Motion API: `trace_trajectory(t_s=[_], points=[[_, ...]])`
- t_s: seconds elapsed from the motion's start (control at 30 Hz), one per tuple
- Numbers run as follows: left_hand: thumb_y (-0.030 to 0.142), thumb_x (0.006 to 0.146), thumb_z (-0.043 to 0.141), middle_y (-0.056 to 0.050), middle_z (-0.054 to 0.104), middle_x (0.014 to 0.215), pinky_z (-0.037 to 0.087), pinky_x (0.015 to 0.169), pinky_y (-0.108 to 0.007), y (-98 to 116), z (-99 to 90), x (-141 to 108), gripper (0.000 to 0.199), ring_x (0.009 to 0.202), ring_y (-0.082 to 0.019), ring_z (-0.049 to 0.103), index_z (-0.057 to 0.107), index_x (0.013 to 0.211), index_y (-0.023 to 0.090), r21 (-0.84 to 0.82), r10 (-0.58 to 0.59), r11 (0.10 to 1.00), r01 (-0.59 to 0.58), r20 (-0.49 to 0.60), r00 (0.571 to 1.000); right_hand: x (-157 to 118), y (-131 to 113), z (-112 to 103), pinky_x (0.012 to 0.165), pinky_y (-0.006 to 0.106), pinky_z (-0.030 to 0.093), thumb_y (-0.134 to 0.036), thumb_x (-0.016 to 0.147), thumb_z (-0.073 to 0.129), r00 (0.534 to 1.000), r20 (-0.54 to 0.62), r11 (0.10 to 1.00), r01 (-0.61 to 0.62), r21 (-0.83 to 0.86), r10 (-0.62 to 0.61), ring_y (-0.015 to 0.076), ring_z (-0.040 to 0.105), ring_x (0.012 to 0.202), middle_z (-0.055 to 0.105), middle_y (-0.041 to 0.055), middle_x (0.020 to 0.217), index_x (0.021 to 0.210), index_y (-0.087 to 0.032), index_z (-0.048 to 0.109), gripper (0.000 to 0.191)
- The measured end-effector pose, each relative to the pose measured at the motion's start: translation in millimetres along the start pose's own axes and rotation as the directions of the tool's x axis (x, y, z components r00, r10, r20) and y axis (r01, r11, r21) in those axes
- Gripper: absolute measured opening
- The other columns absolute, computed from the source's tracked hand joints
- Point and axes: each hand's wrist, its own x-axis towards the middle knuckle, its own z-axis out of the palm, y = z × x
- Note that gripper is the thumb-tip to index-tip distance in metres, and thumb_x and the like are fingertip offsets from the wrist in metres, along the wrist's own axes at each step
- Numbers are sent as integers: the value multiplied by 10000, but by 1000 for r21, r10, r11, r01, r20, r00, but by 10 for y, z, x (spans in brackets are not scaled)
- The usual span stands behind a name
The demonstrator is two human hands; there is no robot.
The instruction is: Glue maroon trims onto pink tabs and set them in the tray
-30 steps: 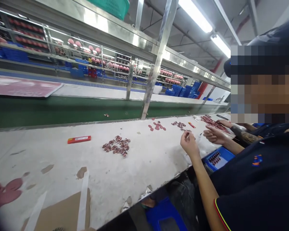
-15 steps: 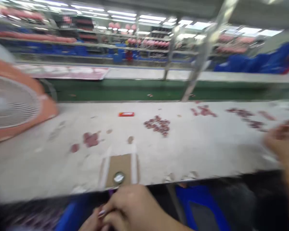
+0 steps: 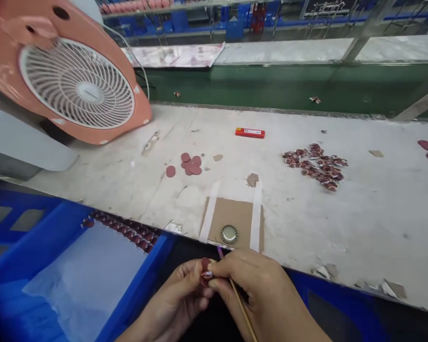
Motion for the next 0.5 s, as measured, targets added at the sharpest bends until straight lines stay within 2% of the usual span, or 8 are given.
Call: trace_trajectory(t_s=[0.27, 0.43, 0.5], points=[[371, 668, 918, -1, 701, 617, 517, 516, -108, 30, -9, -45, 290, 544, -48, 627, 801, 764, 123, 3, 12, 1000, -12, -39, 999, 8, -55, 30, 693, 162, 552, -84, 941, 609, 1000, -9, 1000, -6, 0, 6, 96, 686, 739, 718, -20, 828, 1000, -219, 663, 157], [379, 683, 906, -13, 698, 656, 514, 500, -118, 62, -39, -77, 300, 568, -60, 623, 800, 784, 117, 37, 25, 999, -24, -5, 1000, -13, -99, 66, 702, 187, 589, -120, 963, 606, 998, -38, 995, 50, -87, -53, 118, 704, 764, 737, 12, 890, 1084, -212, 671, 166], [386, 688, 901, -21, 719, 678, 519, 504, -130, 70, -50, -88, 305, 595, -78, 645, 809, 826, 130, 51, 60, 997, -61, 19, 998, -66, -131, 58, 750, 207, 616, -135, 965, 616, 993, -56, 983, 90, -162, -100, 147, 728, 834, 752, 42, 964, 1192, -204, 654, 241]])
